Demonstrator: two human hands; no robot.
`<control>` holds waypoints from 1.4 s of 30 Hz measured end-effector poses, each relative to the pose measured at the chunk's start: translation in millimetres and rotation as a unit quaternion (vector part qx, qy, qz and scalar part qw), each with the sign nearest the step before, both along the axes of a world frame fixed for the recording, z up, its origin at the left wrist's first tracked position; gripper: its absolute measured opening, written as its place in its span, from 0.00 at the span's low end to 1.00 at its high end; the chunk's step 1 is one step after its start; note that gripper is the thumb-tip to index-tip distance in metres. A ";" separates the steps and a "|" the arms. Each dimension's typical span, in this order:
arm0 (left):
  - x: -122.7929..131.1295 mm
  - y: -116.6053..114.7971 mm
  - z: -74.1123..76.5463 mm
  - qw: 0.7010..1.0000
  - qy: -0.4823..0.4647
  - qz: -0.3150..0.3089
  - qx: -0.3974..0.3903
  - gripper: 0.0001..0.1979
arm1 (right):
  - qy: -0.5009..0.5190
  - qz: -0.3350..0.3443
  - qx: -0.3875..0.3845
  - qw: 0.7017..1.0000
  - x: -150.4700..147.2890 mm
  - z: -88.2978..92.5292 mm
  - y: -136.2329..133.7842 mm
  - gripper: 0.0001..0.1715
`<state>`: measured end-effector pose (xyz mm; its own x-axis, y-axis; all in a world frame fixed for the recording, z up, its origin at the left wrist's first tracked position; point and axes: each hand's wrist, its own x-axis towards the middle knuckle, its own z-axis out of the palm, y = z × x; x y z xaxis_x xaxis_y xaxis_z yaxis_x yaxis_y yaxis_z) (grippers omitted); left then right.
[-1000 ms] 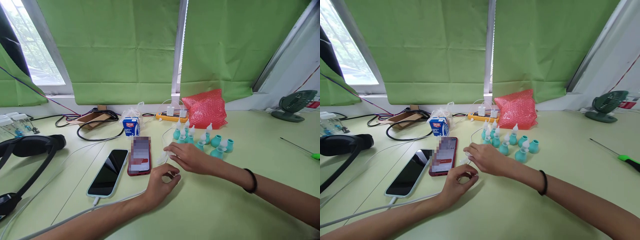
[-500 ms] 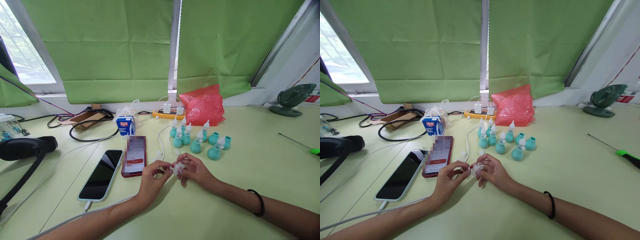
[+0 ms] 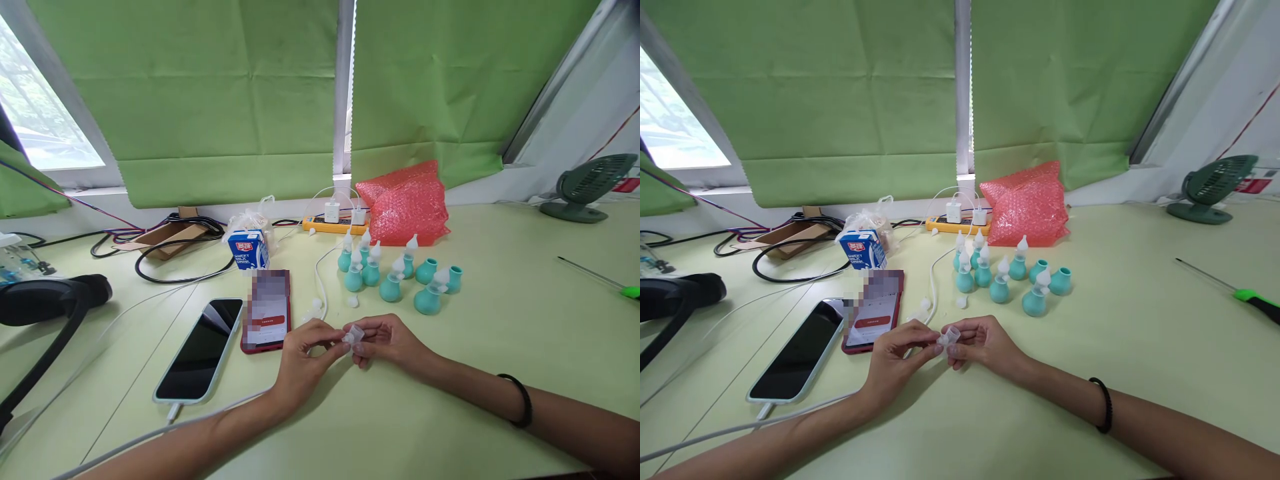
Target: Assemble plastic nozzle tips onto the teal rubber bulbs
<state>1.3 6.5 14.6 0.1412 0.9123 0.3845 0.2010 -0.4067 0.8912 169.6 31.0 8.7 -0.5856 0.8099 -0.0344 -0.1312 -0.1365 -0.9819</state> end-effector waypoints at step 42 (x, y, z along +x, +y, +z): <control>-1.2 -8.3 -5.9 0.923 0.295 0.064 0.238 0.21 | -0.017 -0.018 -0.006 1.000 3.2 0.1 -1.1 0.19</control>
<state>0.1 -1.8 8.7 0.3571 0.6831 0.6370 0.6678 -0.6636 0.3373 172.9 29.9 8.7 -0.5540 0.8301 -0.0635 -0.1028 -0.1439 -0.9842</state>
